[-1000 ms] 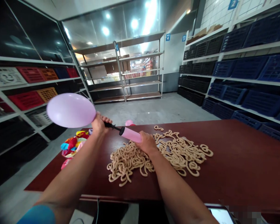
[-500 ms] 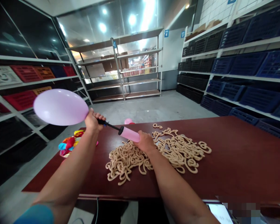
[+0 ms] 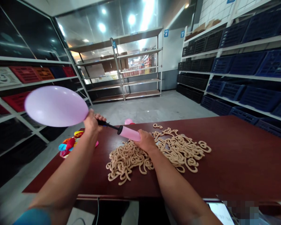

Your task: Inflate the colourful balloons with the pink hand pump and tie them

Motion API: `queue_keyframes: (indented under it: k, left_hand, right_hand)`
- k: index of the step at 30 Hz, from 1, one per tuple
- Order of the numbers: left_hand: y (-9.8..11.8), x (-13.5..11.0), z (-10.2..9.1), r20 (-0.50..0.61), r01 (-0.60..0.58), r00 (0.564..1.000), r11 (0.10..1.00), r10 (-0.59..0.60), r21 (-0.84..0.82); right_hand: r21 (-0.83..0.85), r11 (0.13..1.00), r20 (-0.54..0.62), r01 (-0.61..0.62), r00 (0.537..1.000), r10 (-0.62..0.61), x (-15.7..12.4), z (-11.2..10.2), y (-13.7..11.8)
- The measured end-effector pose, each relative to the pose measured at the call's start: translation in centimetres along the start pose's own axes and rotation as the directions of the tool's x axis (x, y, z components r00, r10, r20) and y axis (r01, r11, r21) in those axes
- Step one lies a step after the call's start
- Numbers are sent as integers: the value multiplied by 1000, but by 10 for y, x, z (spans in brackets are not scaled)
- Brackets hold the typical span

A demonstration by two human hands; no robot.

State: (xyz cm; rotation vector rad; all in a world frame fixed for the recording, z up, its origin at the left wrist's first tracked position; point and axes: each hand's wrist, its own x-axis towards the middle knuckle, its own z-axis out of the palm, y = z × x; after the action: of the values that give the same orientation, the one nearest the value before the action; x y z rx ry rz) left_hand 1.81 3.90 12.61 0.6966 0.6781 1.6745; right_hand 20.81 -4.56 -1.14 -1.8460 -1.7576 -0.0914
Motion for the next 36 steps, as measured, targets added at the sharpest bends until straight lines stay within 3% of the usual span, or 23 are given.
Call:
queue_keyframes:
  k: [4,8,12,19,23,26,33,36]
  left_hand:
    - [49,12,4,21,-78,997,997,78,17]
    - [60,16,6,45,-103,994,995,102,15]
    - [31,11,0,26,-58,998,998,58,-12]
    - [-50,-15,-7,-22,59,998,998,-60,-27]
    - [-66,-21,-6,-51,41,998,999,-42,-18]
    - [-46,-18,-3,-44,44,998,999,-45,-11]
    - [37,6,-5,10,-64,998,998,63,7]
    - [52,17,-12,12,-88,996,996,88,1]
  right_hand:
    - [10,998,-28,-55,998,55,2,-3,1]
    - [3,997,-13,-80,997,80,1,-2,2]
    - [-19,997,31,-75,997,75,-1,1,4]
    - [-45,998,66,-33,997,36,-3,8,3]
    - [-49,998,61,-38,997,41,-4,7,0]
    - [-38,999,32,-28,999,30,-3,4,-1]
    - [18,1000,-36,-15,999,16,0,5,3]
    - [10,1000,-33,-19,999,19,0,8,0]
